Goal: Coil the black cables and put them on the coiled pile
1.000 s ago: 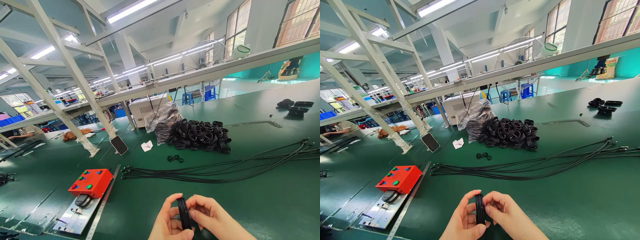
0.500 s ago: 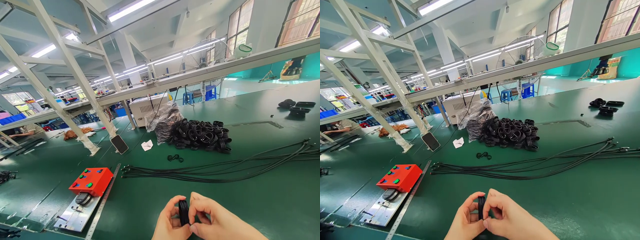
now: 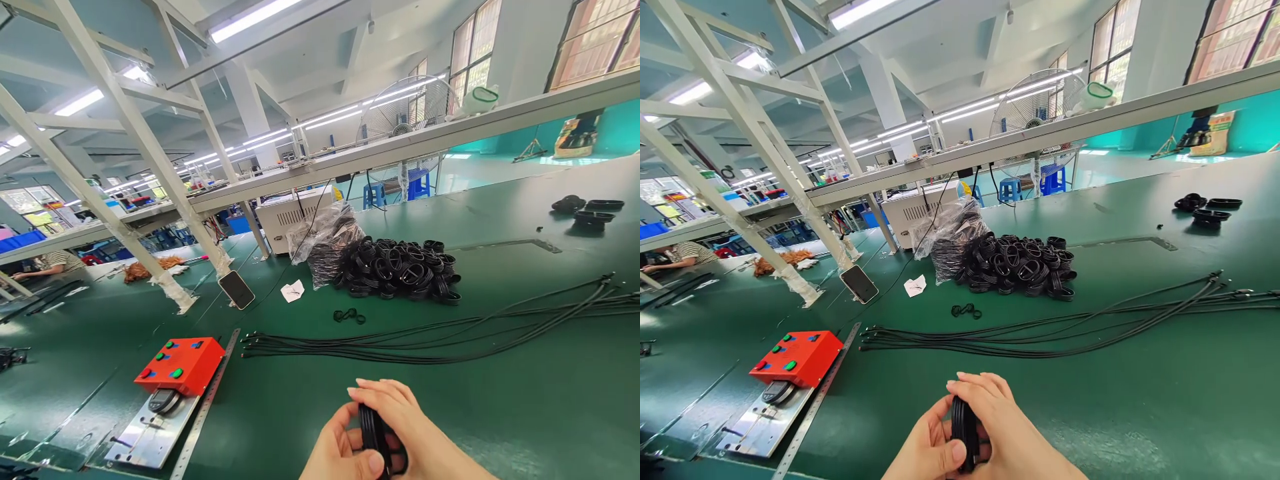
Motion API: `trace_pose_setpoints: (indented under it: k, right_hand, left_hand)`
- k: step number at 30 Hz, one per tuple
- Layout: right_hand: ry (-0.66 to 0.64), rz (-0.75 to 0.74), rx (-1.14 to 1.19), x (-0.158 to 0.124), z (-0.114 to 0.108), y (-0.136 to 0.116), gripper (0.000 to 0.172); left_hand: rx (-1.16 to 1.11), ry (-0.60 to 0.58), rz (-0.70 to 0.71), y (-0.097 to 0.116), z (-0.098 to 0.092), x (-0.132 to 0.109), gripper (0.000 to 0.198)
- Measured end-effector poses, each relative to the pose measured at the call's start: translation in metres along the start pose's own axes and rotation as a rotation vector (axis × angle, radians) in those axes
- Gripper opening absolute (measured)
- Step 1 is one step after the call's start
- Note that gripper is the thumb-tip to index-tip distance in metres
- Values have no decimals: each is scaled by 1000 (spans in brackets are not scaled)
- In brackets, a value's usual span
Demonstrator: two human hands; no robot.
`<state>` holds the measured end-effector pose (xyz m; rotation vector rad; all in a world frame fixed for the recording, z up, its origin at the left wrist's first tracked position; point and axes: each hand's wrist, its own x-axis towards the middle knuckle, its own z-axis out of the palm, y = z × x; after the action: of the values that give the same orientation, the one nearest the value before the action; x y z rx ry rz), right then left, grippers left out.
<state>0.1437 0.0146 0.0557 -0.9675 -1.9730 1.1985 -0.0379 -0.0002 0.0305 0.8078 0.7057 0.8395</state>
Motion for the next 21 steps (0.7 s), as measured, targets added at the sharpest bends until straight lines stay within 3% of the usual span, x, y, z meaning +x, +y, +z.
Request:
trace_pose_setpoints:
  k: [4,9,11,14,15,18,21]
  right_hand:
    - [33,80,158,2,11,0,76]
    - [-30,161,300,-3,7,6,93]
    - [-37,120,294,-6,-5,8,76]
    - [-37,-2,88,-8,-26,5,20]
    - [-69,-50,0,-7,-31,2,12]
    - [-201,-177,-170,-1,-40,-7,10]
    - [-260,-205,-168,5,-40,-10,10]
  left_hand:
    - [-1,-57,46,-1,-1,1,67]
    - [-50,-30,0,0,-3,-2,50]
    - [-60,-41,-52,2,-4,-5,55]
    - [-66,-52,-104,6,-2,-9,59]
    - [-67,-61,-115,7,-1,-10,55]
    - [-98,-89,-104,9,8,-11,43]
    - [-150,-72,-73,9,16,-12,39]
